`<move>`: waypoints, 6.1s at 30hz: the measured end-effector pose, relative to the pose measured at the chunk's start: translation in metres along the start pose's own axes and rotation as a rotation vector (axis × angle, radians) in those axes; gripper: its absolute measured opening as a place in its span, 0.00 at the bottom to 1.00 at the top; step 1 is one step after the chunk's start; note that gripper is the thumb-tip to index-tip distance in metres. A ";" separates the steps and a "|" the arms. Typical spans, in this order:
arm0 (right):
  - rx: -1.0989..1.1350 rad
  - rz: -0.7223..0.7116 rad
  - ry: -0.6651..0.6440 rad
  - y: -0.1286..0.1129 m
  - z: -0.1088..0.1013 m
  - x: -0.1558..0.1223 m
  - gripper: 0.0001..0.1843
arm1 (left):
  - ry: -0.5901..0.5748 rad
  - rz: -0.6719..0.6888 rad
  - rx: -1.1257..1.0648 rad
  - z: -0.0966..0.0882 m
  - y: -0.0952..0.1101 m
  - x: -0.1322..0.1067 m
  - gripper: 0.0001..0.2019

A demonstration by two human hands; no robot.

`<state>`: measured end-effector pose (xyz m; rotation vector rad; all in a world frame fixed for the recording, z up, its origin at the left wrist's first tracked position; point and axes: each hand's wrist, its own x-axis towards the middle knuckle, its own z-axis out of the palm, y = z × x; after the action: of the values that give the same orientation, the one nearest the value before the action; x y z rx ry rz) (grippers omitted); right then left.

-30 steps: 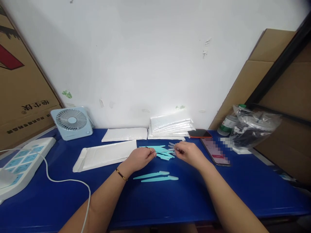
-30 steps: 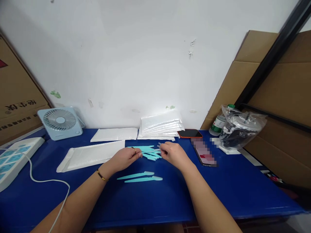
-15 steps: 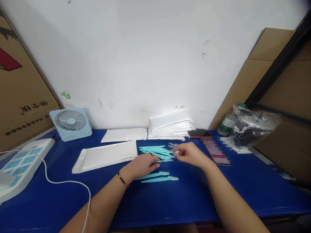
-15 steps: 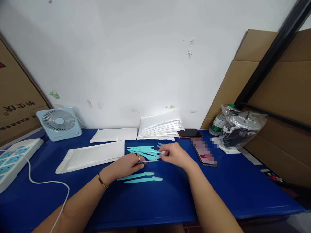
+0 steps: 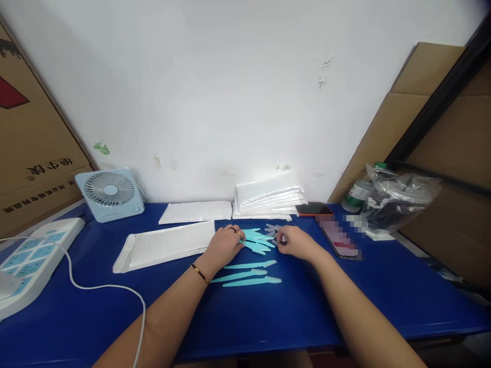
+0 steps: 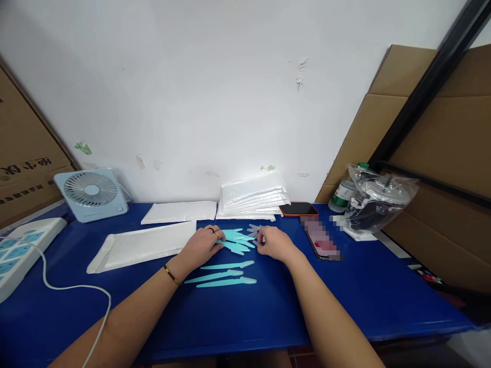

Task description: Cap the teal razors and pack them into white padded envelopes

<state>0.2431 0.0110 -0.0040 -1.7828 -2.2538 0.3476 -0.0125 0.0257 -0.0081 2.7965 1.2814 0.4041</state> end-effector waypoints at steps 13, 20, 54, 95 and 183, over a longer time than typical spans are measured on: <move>0.388 -0.170 -0.019 -0.015 -0.015 -0.013 0.12 | 0.091 -0.010 -0.056 -0.009 0.002 0.001 0.10; 0.384 -0.220 0.022 -0.026 -0.011 -0.011 0.08 | 0.041 0.010 -0.101 -0.013 0.007 0.000 0.11; 0.348 -0.245 -0.069 -0.010 -0.010 -0.010 0.05 | -0.046 0.038 0.000 -0.013 0.012 -0.001 0.06; 0.431 -0.198 0.095 0.007 -0.007 -0.003 0.10 | 0.096 -0.056 -0.193 -0.007 -0.004 0.004 0.11; 0.520 -0.122 -0.083 0.023 -0.012 -0.003 0.12 | -0.031 -0.158 -0.105 0.000 0.001 0.005 0.08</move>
<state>0.2688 0.0141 -0.0008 -1.3765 -2.0569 0.9003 -0.0085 0.0292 -0.0072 2.5836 1.4177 0.4058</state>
